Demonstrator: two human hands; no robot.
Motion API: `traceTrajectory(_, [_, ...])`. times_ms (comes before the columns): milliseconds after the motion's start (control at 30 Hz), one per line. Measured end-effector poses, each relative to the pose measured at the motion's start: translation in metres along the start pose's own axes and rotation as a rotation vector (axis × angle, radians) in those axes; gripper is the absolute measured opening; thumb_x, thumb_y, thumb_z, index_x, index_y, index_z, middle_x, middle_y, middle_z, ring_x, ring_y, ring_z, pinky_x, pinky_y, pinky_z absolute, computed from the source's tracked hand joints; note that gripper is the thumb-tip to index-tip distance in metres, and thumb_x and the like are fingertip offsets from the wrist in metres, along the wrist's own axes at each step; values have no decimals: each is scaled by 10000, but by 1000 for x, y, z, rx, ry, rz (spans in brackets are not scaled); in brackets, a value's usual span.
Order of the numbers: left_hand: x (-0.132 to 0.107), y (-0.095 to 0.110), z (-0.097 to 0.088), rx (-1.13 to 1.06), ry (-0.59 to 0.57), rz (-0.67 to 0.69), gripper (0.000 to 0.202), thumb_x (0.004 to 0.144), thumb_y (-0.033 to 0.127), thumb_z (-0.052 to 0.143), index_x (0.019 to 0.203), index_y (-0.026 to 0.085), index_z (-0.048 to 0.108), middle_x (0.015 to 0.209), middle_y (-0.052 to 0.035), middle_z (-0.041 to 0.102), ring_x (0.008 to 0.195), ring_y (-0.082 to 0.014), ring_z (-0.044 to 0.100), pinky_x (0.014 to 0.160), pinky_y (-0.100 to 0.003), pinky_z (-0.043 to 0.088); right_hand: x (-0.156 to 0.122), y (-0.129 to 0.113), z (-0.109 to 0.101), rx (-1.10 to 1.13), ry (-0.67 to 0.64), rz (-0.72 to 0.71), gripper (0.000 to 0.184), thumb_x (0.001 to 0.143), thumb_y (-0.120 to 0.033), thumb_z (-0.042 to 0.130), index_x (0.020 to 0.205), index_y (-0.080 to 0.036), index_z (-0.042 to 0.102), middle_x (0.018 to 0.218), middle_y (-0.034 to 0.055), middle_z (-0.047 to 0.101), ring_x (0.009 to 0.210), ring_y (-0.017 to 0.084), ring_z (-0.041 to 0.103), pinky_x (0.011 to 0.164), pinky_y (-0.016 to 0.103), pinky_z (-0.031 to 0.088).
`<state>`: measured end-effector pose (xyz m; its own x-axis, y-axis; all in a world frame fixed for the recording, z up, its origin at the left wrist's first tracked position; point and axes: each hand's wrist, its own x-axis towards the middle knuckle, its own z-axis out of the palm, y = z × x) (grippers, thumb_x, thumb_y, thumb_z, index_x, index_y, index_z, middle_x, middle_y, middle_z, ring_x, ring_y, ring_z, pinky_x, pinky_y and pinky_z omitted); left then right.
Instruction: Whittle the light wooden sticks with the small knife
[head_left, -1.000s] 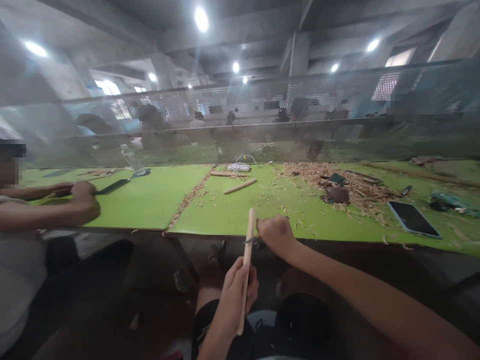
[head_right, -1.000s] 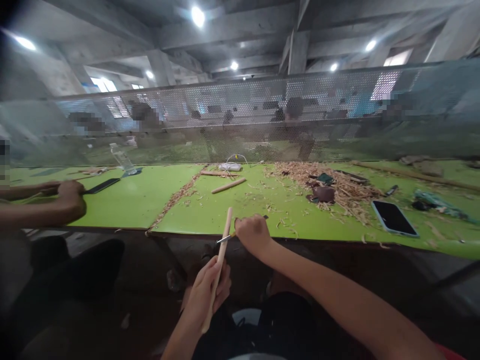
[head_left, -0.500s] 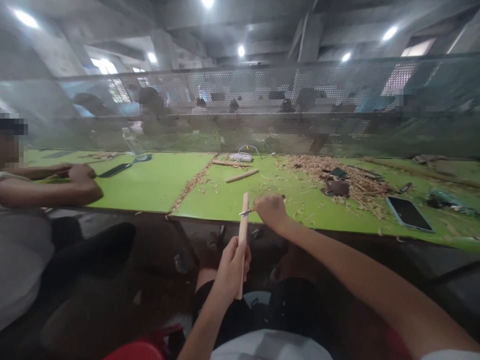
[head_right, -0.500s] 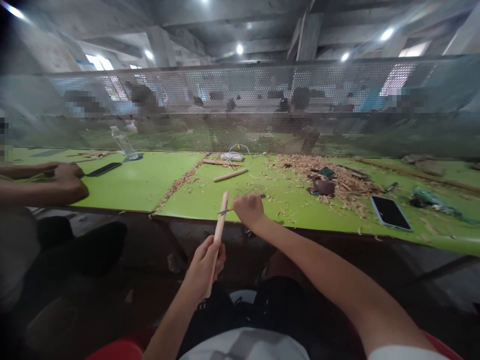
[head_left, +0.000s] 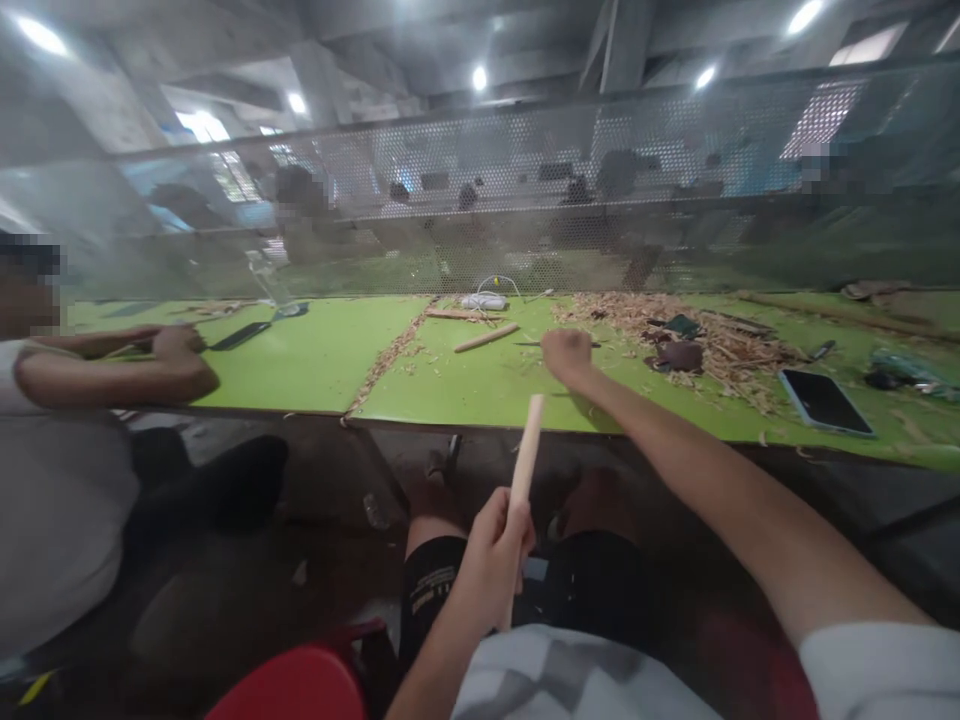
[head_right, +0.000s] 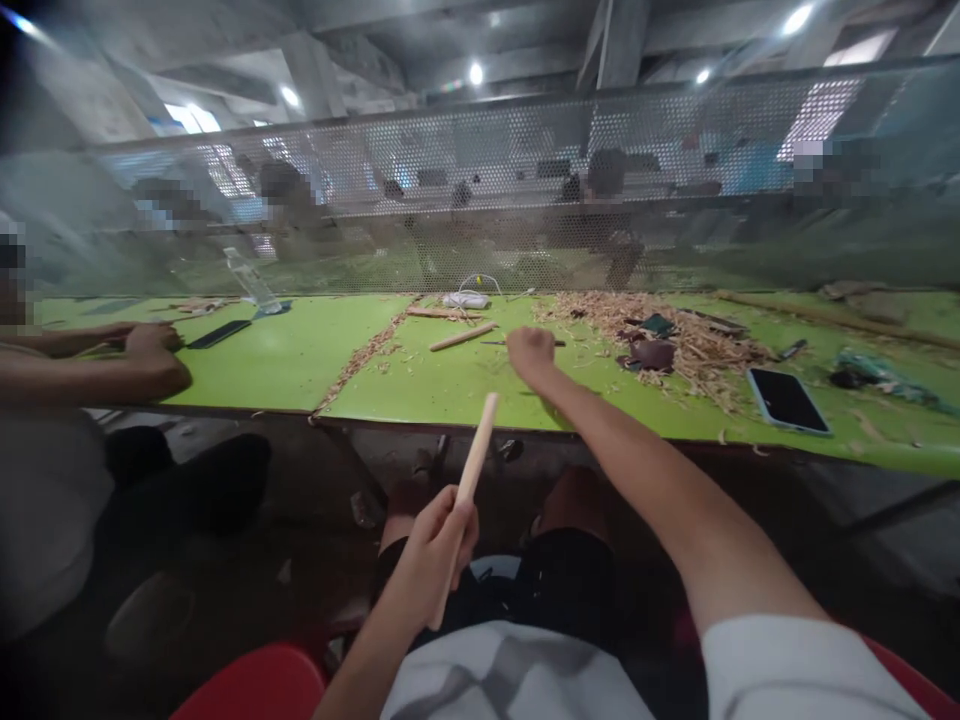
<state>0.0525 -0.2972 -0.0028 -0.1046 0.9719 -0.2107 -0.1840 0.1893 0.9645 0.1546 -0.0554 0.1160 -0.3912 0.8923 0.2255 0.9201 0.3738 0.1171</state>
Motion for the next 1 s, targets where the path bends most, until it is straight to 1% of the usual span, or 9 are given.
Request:
traceTrajectory(67, [1, -1, -2, -44, 39, 5, 627, 809, 811, 735, 768, 249, 460, 525, 114, 394, 382, -47, 283, 341, -160, 199, -7, 11, -4, 6, -14, 52, 382, 1003, -7, 494, 1199, 54, 816, 1119, 349, 790, 1083, 329, 799, 831, 328, 528])
traceTrajectory(133, [5, 0, -5, -70, 61, 26, 655, 793, 821, 757, 759, 243, 452, 529, 114, 393, 388, -39, 285, 350, -149, 194, -26, 10, -6, 15, -39, 52, 348, 1017, -80, 545, 1181, 20, 835, 1120, 325, 801, 1102, 326, 797, 849, 311, 535])
traceTrajectory(200, [8, 3, -6, -83, 40, 36, 663, 788, 816, 781, 763, 235, 464, 542, 111, 413, 392, -36, 306, 354, -141, 212, -55, -2, -4, 30, -82, 19, 342, 1046, -172, 562, 1138, -36, 862, 1072, 282, 821, 1064, 306, 809, 837, 287, 543])
traceTrajectory(267, [8, 4, -4, -101, 24, 38, 667, 785, 820, 789, 772, 233, 473, 549, 110, 425, 385, -37, 326, 348, -140, 227, -82, -18, 1, 50, -134, -36, 350, 1061, -220, 553, 1105, -114, 884, 1008, 230, 838, 1019, 290, 818, 817, 284, 555])
traceTrajectory(367, [3, 5, 1, -115, 22, 52, 662, 809, 828, 768, 775, 231, 483, 544, 110, 427, 356, -38, 330, 334, -149, 234, -108, -34, 7, 56, -184, -134, 362, 1055, -161, 518, 1111, -125, 873, 954, 218, 837, 979, 294, 825, 803, 311, 575])
traceTrajectory(533, [-4, 5, 0, -95, 37, 88, 648, 847, 821, 746, 787, 223, 506, 543, 107, 448, 344, -36, 353, 328, -147, 255, -105, -35, 7, 16, -138, -146, 365, 1041, -79, 488, 1094, -96, 849, 942, 232, 830, 971, 298, 827, 792, 319, 563])
traceTrajectory(733, [-4, 6, 0, -75, 67, 120, 619, 880, 803, 723, 814, 224, 516, 547, 108, 457, 345, -41, 366, 330, -148, 287, -108, -36, 2, 0, -137, -189, 344, 1022, -80, 503, 1065, -110, 843, 937, 208, 836, 935, 292, 824, 734, 308, 527])
traceTrajectory(833, [-2, 7, 4, -57, 79, 107, 614, 864, 803, 730, 820, 228, 517, 542, 111, 444, 349, -47, 361, 326, -153, 295, -106, -33, 7, -37, -104, -186, 368, 1014, -51, 472, 1064, -95, 834, 938, 216, 835, 930, 292, 818, 766, 324, 526])
traceTrajectory(1000, [3, 6, 6, -3, 119, 94, 596, 865, 790, 714, 807, 236, 502, 523, 115, 425, 353, -51, 336, 322, -156, 287, -89, -27, 19, -73, -93, -197, 343, 1019, -48, 481, 1059, -60, 821, 938, 246, 826, 937, 294, 814, 791, 323, 531])
